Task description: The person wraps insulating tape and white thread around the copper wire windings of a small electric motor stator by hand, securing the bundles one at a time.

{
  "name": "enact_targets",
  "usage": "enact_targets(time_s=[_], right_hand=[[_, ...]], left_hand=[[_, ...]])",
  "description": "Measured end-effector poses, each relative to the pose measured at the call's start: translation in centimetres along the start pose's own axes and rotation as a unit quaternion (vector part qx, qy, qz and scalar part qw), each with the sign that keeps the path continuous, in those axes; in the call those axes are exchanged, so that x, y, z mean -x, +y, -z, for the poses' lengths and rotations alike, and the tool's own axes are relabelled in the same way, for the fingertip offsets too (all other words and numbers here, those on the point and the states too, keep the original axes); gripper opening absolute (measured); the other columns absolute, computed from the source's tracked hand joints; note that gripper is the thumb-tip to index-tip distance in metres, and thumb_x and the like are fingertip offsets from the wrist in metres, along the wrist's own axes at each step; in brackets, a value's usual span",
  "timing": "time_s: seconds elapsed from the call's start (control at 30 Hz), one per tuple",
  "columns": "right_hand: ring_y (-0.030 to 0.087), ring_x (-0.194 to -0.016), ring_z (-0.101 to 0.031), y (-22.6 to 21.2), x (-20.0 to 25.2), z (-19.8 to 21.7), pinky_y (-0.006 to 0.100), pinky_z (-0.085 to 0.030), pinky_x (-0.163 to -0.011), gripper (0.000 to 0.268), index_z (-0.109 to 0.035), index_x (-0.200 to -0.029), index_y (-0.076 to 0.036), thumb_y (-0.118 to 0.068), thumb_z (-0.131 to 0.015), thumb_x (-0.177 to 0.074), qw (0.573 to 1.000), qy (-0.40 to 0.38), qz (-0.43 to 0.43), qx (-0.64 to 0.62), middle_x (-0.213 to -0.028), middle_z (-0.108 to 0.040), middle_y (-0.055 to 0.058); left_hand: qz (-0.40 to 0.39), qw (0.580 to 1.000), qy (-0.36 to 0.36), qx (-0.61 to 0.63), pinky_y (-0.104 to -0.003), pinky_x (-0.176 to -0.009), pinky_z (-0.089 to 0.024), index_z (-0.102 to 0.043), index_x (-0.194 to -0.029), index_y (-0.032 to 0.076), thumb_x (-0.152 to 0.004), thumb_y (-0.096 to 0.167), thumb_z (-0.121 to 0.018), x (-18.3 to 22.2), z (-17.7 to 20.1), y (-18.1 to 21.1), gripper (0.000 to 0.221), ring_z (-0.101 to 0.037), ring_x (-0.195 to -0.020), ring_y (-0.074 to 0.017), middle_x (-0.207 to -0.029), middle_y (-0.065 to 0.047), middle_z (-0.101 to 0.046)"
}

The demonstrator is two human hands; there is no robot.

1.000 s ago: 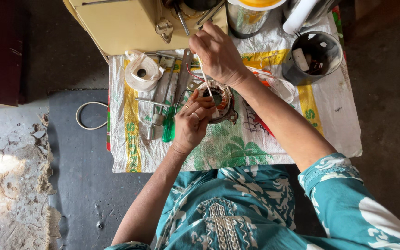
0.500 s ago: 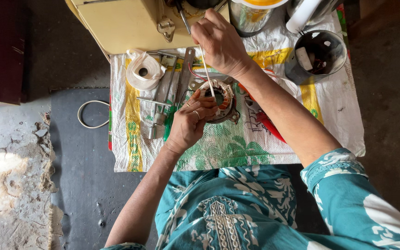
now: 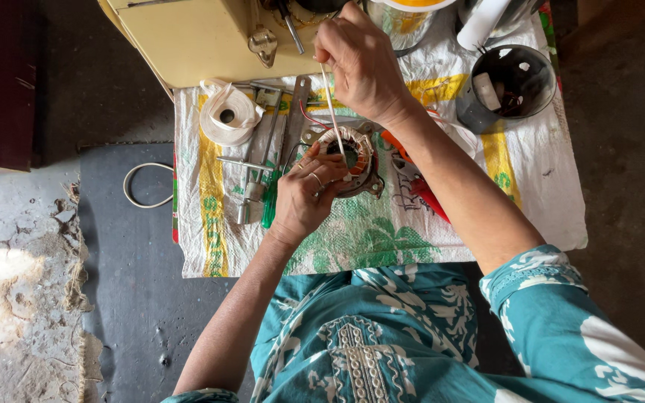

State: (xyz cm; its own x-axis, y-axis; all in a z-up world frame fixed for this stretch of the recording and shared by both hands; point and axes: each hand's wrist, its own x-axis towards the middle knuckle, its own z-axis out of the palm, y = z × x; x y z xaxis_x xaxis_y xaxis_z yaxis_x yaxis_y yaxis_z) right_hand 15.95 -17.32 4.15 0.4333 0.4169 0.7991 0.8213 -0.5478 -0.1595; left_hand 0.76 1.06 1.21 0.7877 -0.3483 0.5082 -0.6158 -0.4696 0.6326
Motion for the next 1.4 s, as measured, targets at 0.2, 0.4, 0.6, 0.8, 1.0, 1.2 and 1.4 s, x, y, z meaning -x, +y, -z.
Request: enact_targets(time_s=[0.2, 0.4, 0.6, 0.8, 1.0, 1.2, 1.4], right_hand=[[0.017, -0.084, -0.057, -0.4, 0.2, -0.7, 0.031, -0.049, -0.068, 0.017, -0.058, -0.093, -0.008, 0.001, -0.069, -0.102, 0.996, 0.05, -0.069, 0.007, -0.087, -0.063, 0.005], [0.007, -0.057, -0.049, -11.3, 9.0, 4.5, 0.023, -0.037, -0.051, 0.009, -0.063, -0.097, -0.004, -0.005, -0.069, -0.104, 0.924, 0.184, -0.319, -0.1, -0.073, -0.061, 0.001], [0.005, -0.062, -0.057, -16.2, 13.5, 2.5, 0.021, -0.046, -0.054, 0.005, -0.068, -0.094, -0.001, -0.002, -0.072, -0.097, 0.846, 0.124, -0.44, -0.276, -0.077, -0.068, 0.002], [0.005, -0.064, -0.062, -17.5, 12.4, 1.6, 0.022, -0.047, -0.054, 0.004, -0.069, -0.095, 0.001, 0.0, -0.073, -0.095, 0.881, 0.143, -0.406, -0.197, -0.078, -0.071, 0.005], [0.01, -0.06, -0.057, -18.0, 11.5, 1.4, 0.028, -0.043, -0.053, 0.007, -0.067, -0.092, 0.002, 0.001, -0.074, -0.094, 0.886, 0.162, -0.412, -0.141, -0.077, -0.069, 0.007], [0.023, -0.066, -0.06, -17.7, 11.3, 0.8, 0.037, -0.046, -0.059, 0.014, -0.053, -0.091, 0.0, 0.002, -0.066, -0.096, 0.937, 0.133, -0.321, -0.018, -0.08, -0.059, 0.011], [0.023, -0.064, -0.061, -17.5, 11.7, 1.0, 0.037, -0.045, -0.056, 0.011, -0.053, -0.093, 0.001, 0.003, -0.064, -0.096, 0.935, 0.102, -0.336, -0.04, -0.081, -0.059, 0.012]], left_hand=[[-0.004, 1.0, 0.003, -0.028, -0.046, -0.119, -0.046, -0.074, -0.095, 0.009, -0.08, 0.0, -0.077, 0.1, -0.2, 0.3, 0.018, -0.072, -0.111, -0.0254, -0.106, -0.006, -0.076], [-0.003, 1.0, 0.015, -0.023, -0.046, -0.118, -0.046, -0.074, -0.094, 0.009, -0.08, 0.002, -0.078, 0.2, -0.4, 0.0, 0.016, -0.072, -0.112, -0.0258, -0.106, -0.007, -0.076], [-0.009, 1.0, 0.015, 0.001, -0.048, -0.12, -0.045, -0.075, -0.094, 0.007, -0.08, 0.0, -0.076, 0.3, -0.5, -0.6, 0.016, -0.073, -0.11, -0.0246, -0.103, -0.009, -0.076], [-0.019, 1.0, 0.016, 0.005, -0.048, -0.119, -0.046, -0.075, -0.094, 0.006, -0.08, -0.002, -0.076, 0.3, -0.3, -0.5, 0.016, -0.073, -0.113, -0.0263, -0.1, -0.007, -0.076], [-0.029, 1.0, 0.011, -0.001, -0.049, -0.119, -0.045, -0.074, -0.091, 0.006, -0.079, -0.003, -0.074, 0.3, -0.2, -0.6, 0.015, -0.073, -0.113, -0.0266, -0.1, -0.007, -0.077], [-0.021, 1.0, 0.017, 0.008, -0.048, -0.12, -0.046, -0.074, -0.092, 0.007, -0.078, -0.005, -0.072, 0.4, -0.4, -0.8, 0.019, -0.074, -0.113, -0.0258, -0.1, -0.006, -0.077], [-0.025, 0.999, 0.017, 0.019, -0.048, -0.12, -0.045, -0.074, -0.092, 0.007, -0.079, -0.003, -0.075, 0.5, -0.1, -0.5, 0.017, -0.074, -0.112, -0.0252, -0.101, -0.006, -0.077]])
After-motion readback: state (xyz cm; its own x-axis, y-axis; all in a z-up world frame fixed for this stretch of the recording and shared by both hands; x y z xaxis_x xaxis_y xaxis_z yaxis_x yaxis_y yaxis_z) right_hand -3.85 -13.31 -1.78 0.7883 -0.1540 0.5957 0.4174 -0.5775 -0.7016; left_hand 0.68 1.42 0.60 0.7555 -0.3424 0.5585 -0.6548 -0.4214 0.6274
